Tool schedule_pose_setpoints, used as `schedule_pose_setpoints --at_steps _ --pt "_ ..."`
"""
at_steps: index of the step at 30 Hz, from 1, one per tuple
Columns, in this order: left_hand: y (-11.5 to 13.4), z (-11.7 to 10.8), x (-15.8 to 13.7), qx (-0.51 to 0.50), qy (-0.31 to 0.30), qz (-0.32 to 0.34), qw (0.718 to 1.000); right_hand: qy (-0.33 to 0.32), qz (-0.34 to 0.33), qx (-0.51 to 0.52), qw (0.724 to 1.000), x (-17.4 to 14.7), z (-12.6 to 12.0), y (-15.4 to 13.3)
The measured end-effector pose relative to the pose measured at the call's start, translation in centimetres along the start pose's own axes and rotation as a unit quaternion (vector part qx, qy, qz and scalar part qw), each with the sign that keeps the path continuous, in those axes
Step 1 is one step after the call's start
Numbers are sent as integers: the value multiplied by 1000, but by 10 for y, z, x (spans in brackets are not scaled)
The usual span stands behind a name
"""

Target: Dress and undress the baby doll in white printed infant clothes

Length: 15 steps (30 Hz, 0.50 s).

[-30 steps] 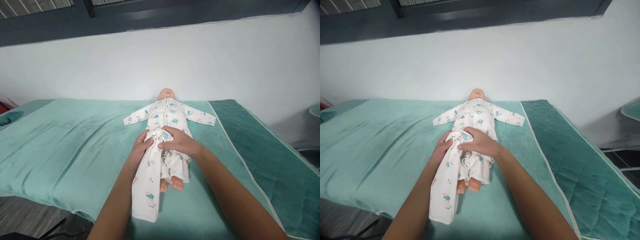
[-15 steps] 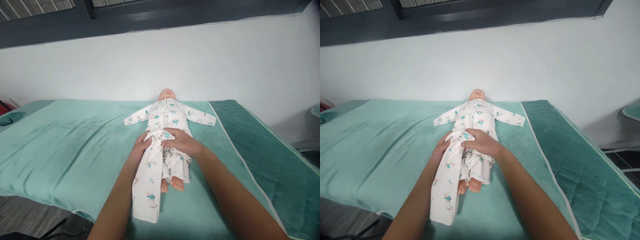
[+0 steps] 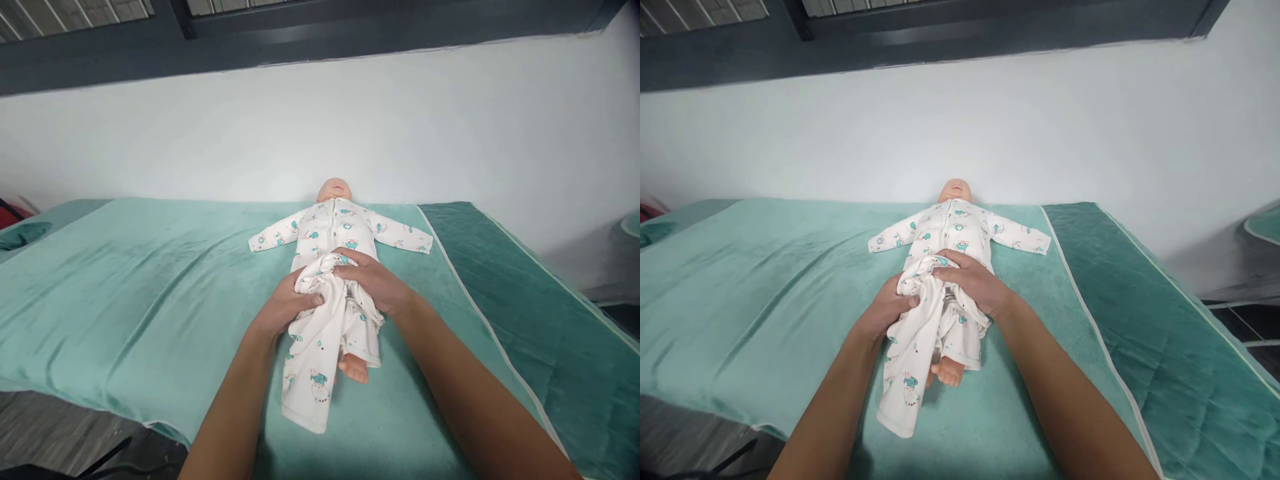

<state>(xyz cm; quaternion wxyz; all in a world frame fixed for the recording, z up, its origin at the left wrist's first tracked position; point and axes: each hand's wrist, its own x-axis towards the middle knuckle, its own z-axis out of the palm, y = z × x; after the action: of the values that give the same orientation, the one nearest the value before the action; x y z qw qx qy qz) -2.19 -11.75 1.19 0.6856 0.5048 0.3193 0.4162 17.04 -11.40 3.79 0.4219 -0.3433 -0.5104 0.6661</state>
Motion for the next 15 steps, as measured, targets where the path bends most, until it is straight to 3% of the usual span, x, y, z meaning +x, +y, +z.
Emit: schedule_pose_setpoints --at_steps 4,8,15 --pt "-5 -4 -2 0 -14 -35 999 17 -19 -27 999 0 1 2" --pt "-10 -1 0 -72 33 15 997 18 -32 -91 995 -1 3 0" --pt "-12 2 2 -99 81 37 991 -170 23 -186 968 -6 0 -11"
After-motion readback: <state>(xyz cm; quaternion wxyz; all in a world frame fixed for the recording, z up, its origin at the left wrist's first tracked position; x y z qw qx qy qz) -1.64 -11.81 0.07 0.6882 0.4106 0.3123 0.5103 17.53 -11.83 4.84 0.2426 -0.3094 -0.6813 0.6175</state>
